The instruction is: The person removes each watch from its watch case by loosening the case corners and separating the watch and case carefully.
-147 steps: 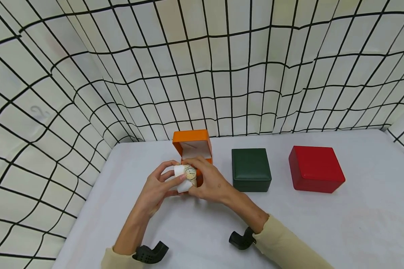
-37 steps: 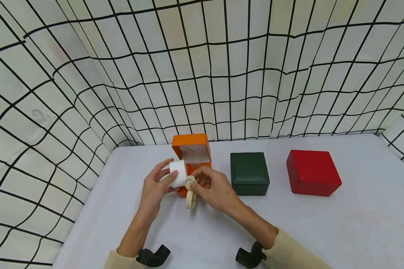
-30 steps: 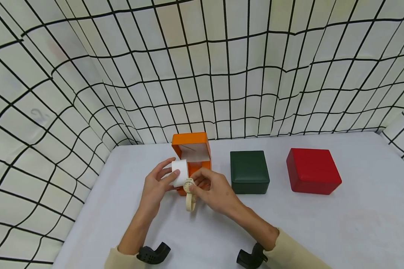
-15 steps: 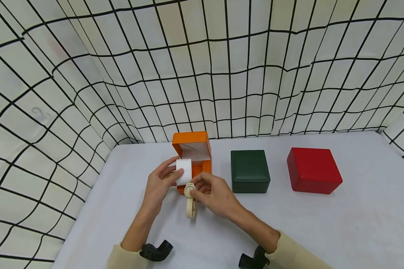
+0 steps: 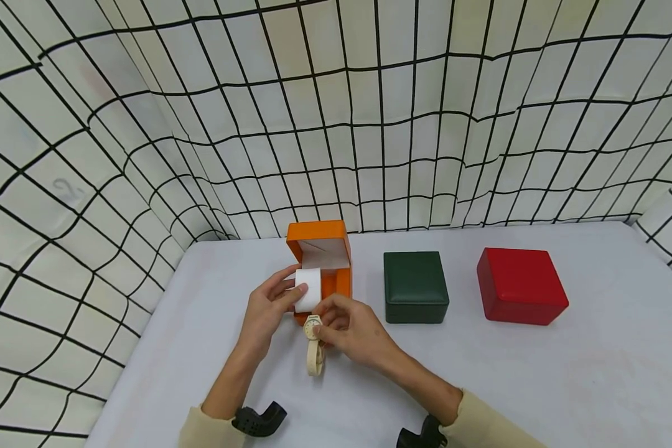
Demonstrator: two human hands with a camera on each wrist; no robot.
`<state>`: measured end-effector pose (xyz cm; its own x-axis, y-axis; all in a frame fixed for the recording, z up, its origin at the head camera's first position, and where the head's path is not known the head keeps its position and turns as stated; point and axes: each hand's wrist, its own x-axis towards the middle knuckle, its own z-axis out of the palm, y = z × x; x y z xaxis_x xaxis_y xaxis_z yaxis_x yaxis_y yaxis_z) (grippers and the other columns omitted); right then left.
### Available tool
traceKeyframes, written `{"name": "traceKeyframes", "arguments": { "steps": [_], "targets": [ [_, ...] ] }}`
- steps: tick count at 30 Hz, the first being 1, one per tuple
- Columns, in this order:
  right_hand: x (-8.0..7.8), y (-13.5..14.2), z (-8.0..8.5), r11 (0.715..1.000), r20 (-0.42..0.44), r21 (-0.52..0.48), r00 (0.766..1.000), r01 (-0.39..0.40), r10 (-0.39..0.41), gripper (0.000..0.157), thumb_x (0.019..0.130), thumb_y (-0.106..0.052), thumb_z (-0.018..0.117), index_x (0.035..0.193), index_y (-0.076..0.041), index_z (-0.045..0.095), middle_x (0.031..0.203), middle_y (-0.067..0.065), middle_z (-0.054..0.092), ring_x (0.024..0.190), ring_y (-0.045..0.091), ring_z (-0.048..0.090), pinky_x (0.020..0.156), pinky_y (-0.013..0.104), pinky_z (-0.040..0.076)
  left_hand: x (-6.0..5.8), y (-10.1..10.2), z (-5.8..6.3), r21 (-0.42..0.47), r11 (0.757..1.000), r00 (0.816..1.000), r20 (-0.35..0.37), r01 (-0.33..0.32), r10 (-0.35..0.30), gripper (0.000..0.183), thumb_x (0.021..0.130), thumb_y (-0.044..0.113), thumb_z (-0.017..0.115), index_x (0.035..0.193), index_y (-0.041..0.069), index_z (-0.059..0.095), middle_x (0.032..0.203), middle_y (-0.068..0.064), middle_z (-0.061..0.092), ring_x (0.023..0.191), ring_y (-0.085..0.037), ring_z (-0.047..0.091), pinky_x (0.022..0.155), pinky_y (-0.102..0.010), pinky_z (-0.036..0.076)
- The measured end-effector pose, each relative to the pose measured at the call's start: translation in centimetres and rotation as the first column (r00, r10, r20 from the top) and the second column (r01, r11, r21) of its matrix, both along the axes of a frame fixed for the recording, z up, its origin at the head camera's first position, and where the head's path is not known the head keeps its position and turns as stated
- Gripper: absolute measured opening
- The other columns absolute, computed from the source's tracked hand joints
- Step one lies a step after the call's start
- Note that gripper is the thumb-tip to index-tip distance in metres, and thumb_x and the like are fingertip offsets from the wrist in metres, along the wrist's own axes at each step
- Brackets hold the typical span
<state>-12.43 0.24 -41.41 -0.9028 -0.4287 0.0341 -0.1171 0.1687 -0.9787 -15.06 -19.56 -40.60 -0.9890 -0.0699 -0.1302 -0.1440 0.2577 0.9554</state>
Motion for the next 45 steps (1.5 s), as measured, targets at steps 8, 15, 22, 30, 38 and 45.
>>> {"name": "traceKeyframes", "arguments": {
  "steps": [8, 15, 22, 30, 38, 45],
  "targets": [
    [0.1, -0.1, -0.4, 0.997, 0.063, -0.062, 0.997, -0.034, 0.038, 0.022, 0.096, -0.009, 0.073, 0.117, -0.003, 0.067, 0.095, 0.013, 0.069, 0.078, 0.018, 0.072, 0.071, 0.027, 0.063, -0.1, -0.1, -0.1, -0.016, 1.000, 1.000, 0.003, 0.018, -0.018, 0.050, 0.100, 0.029, 0.071, 0.148, 0.023, 0.058, 0.142, -0.014, 0.066, 0.116, -0.023, 0.064, 0.085, -0.020, 0.054],
    [-0.1, -0.4, -1.2, 0.996, 0.099, -0.068, 0.993, -0.061, 0.068, 0.022, 0.096, -0.005, 0.072, 0.116, 0.000, 0.067, 0.093, 0.013, 0.069, 0.078, 0.022, 0.075, 0.074, 0.033, 0.065, -0.1, -0.2, -0.1, -0.018, 0.999, 1.000, 0.015, 0.027, -0.026, 0.051, 0.100, 0.030, 0.070, 0.149, 0.023, 0.057, 0.142, -0.015, 0.066, 0.114, -0.022, 0.064, 0.088, -0.021, 0.054],
    [-0.2, -0.5, -1.6, 0.996, 0.093, -0.056, 0.992, -0.075, 0.080, 0.021, 0.096, -0.004, 0.072, 0.116, 0.001, 0.067, 0.092, 0.012, 0.069, 0.077, 0.021, 0.075, 0.072, 0.031, 0.065, -0.2, -0.3, -0.1, -0.004, 1.000, 0.999, 0.026, 0.028, -0.028, 0.051, 0.101, 0.030, 0.070, 0.150, 0.023, 0.056, 0.144, -0.015, 0.064, 0.116, -0.023, 0.064, 0.090, -0.022, 0.055],
    [0.1, -0.5, -1.6, 0.996, 0.091, -0.036, 0.992, -0.080, 0.083, 0.022, 0.095, -0.004, 0.074, 0.115, 0.000, 0.068, 0.090, 0.011, 0.069, 0.077, 0.024, 0.076, 0.071, 0.031, 0.065, -0.4, -0.3, 0.0, 0.000, 0.999, 0.999, 0.026, 0.033, -0.033, 0.051, 0.101, 0.032, 0.069, 0.150, 0.024, 0.056, 0.143, -0.015, 0.063, 0.115, -0.022, 0.065, 0.090, -0.021, 0.055],
    [0.3, -0.7, -1.6, 0.998, 0.051, 0.017, 0.996, -0.068, 0.067, 0.021, 0.094, -0.004, 0.075, 0.114, -0.001, 0.069, 0.089, 0.010, 0.071, 0.073, 0.021, 0.074, 0.068, 0.027, 0.063, -0.3, -0.2, 0.1, -0.020, 0.999, 0.999, 0.020, 0.034, -0.033, 0.053, 0.102, 0.030, 0.069, 0.151, 0.024, 0.053, 0.147, -0.015, 0.062, 0.122, -0.027, 0.063, 0.092, -0.025, 0.054],
    [0.4, -0.8, -2.0, 0.996, 0.026, 0.071, 0.998, -0.056, 0.054, 0.020, 0.093, -0.005, 0.076, 0.112, -0.002, 0.069, 0.086, 0.007, 0.072, 0.065, 0.018, 0.070, 0.057, 0.022, 0.056, -0.4, -0.2, 0.2, -0.026, 0.999, 0.999, 0.034, 0.025, -0.024, 0.052, 0.102, 0.029, 0.068, 0.152, 0.024, 0.053, 0.147, -0.015, 0.062, 0.121, -0.027, 0.064, 0.091, -0.025, 0.054]
  ]
}}
